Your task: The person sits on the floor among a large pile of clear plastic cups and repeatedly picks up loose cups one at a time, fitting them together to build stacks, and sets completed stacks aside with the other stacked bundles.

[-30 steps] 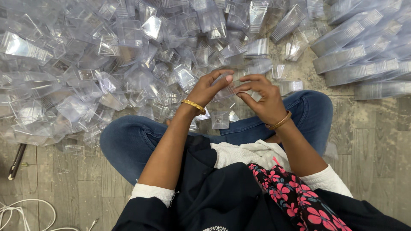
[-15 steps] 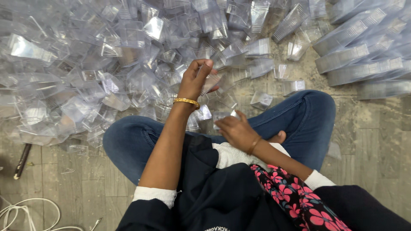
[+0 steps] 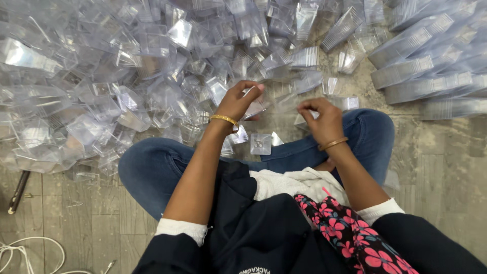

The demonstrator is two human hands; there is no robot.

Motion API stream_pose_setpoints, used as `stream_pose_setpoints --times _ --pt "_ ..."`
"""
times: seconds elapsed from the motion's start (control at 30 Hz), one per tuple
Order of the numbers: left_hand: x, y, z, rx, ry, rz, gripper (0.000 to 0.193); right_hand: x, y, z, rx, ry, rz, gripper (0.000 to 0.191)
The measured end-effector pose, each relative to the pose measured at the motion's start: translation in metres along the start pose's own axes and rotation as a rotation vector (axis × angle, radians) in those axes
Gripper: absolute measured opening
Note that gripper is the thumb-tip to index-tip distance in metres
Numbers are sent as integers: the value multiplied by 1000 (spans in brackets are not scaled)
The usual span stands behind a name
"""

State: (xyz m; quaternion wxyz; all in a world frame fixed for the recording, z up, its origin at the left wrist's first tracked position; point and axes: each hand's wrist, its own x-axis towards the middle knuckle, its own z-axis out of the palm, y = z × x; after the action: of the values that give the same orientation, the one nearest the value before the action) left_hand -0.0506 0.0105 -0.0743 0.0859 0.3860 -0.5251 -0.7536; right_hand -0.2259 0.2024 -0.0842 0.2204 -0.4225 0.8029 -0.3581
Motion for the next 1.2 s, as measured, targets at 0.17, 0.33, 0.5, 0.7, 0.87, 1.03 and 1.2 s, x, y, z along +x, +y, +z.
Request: stream_pose_setpoints --times 0.17,0.33,0.5,0.7,0.87,1.03,1.2 --pt "-6 -8 5 12 -217 -11 48 -3 0 16 396 -202 -164 16" --pt "-2 -12 -6 57 -149 119 43 26 15 61 501 -21 17 28" --pt "-3 -15 -14 515 42 224 44 44 31 88 299 -97 241 33" --pt "1 -15 -18 704 26 167 65 20 12 58 943 -211 338 32" --pt "-2 -15 -32 504 -56 276 59 23 -16 43 1242 -445 214 31" --pt "-8 -4 -38 383 -6 286 55 37 -1 75 1137 -274 226 34" --pt "-13 3 -39 350 11 193 59 54 15 128 -420 -366 -401 35"
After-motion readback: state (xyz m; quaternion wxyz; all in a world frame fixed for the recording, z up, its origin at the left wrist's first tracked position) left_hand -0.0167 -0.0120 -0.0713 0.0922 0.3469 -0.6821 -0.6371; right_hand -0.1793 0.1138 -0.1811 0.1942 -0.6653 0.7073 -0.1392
